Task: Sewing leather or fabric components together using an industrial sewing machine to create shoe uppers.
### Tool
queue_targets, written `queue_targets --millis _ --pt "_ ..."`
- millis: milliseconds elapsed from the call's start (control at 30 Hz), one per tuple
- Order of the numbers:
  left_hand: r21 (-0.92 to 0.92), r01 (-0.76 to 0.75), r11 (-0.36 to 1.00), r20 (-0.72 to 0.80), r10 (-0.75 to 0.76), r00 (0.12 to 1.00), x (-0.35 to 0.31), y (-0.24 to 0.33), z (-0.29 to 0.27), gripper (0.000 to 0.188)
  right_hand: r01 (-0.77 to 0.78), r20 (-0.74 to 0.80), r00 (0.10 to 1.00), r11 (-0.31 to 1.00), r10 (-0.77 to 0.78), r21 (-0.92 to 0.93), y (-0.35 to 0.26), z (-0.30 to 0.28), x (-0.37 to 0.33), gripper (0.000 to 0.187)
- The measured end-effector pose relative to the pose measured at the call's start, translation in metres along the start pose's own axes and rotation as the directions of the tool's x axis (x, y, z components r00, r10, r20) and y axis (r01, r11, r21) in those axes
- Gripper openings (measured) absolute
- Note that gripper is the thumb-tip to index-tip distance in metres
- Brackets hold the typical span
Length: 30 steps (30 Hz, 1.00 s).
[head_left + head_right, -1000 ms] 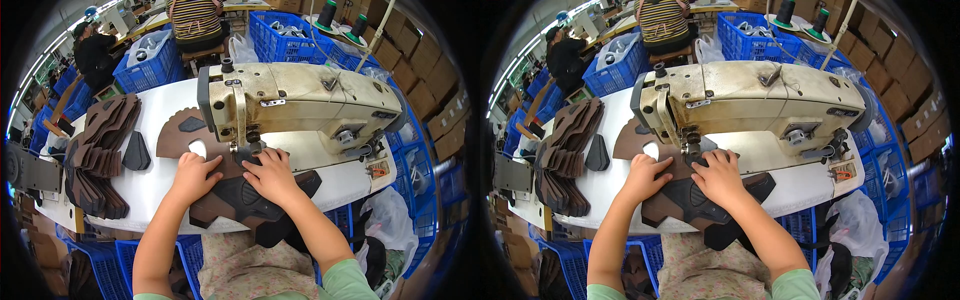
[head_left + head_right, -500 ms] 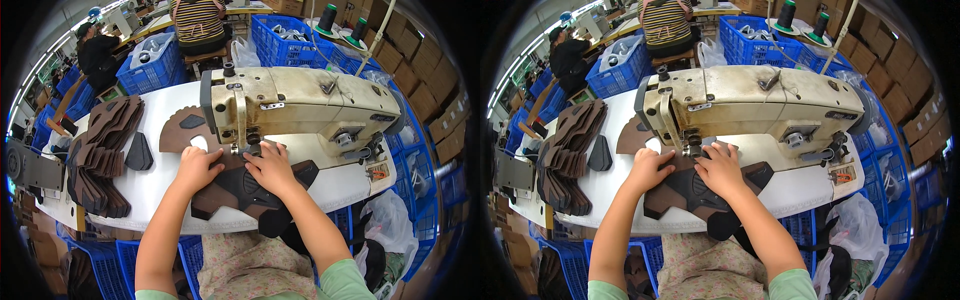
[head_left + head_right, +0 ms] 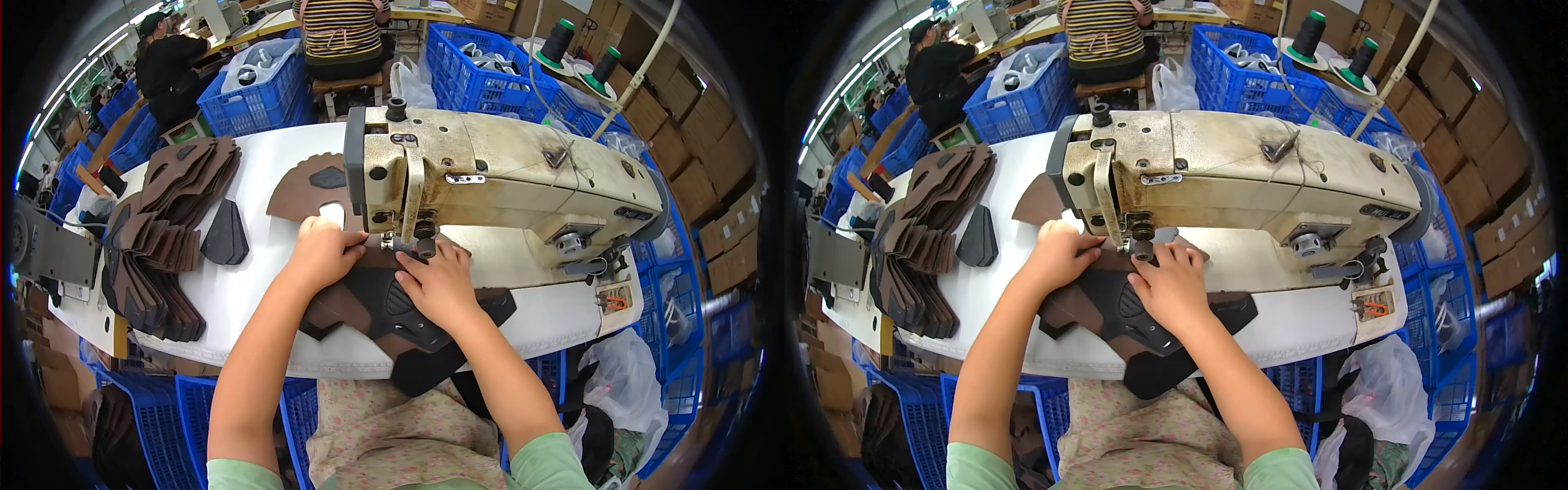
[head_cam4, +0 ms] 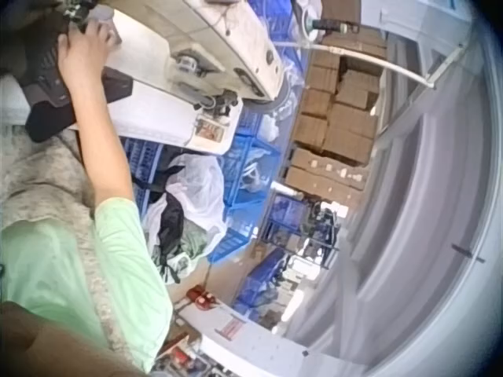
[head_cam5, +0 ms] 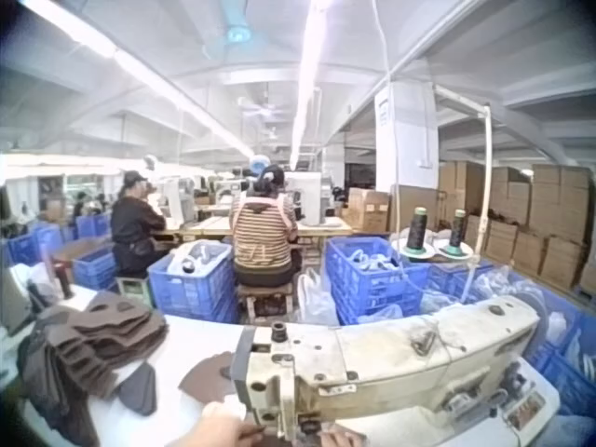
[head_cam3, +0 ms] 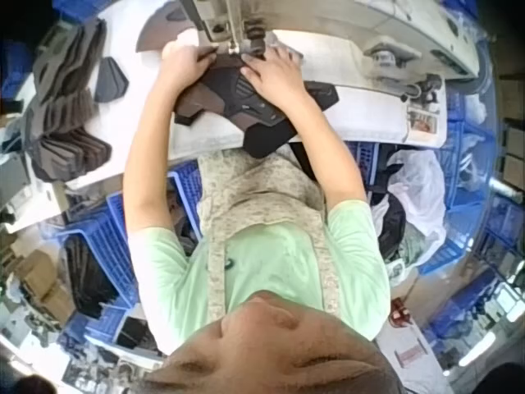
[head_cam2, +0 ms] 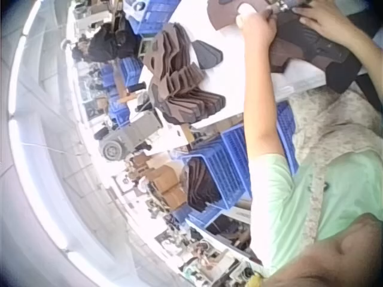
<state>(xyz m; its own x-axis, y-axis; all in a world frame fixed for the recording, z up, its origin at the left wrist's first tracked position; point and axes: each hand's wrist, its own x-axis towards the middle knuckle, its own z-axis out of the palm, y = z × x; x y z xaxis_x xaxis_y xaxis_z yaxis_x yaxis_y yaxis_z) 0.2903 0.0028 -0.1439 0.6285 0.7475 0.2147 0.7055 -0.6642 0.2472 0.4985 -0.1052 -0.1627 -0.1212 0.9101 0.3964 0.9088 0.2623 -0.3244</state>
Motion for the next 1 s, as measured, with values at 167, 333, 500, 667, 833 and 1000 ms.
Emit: queue_targets --millis 167,333,500,667,833,1000 --pt "-0.039 -0.041 0.998 0.000 0.041 0.999 0.011 -0.006 0.000 0.021 -0.037 0.014 0.999 0.999 0.037 0.009 -0.006 -0.004 -0.004 0.033" --pt "-0.056 -0.037 0.998 0.084 0.041 0.996 0.019 -0.010 -0.007 0.019 -0.005 -0.041 0.999 0.988 0.012 0.154 -0.002 -0.005 -0.002 0.031" --pt "-0.121 -0.089 0.989 0.038 0.094 0.995 0.022 -0.019 0.001 0.019 0.020 -0.029 0.999 0.985 -0.015 0.172 0.000 -0.010 -0.006 0.031" --pt "-0.110 -0.077 0.991 0.052 0.083 0.995 0.024 -0.019 0.000 0.016 0.071 -0.065 0.996 0.987 -0.062 0.143 0.001 -0.005 -0.012 0.034" --pt "-0.044 -0.163 0.986 -0.058 0.160 0.985 0.032 -0.023 0.002 0.014 0.070 -0.028 0.997 0.990 -0.067 0.120 0.002 -0.003 -0.013 0.039" --pt "-0.059 -0.207 0.976 -0.101 0.201 0.974 0.045 -0.027 0.004 0.012 0.060 -0.013 0.998 0.992 -0.059 0.110 0.001 0.000 -0.012 0.041"
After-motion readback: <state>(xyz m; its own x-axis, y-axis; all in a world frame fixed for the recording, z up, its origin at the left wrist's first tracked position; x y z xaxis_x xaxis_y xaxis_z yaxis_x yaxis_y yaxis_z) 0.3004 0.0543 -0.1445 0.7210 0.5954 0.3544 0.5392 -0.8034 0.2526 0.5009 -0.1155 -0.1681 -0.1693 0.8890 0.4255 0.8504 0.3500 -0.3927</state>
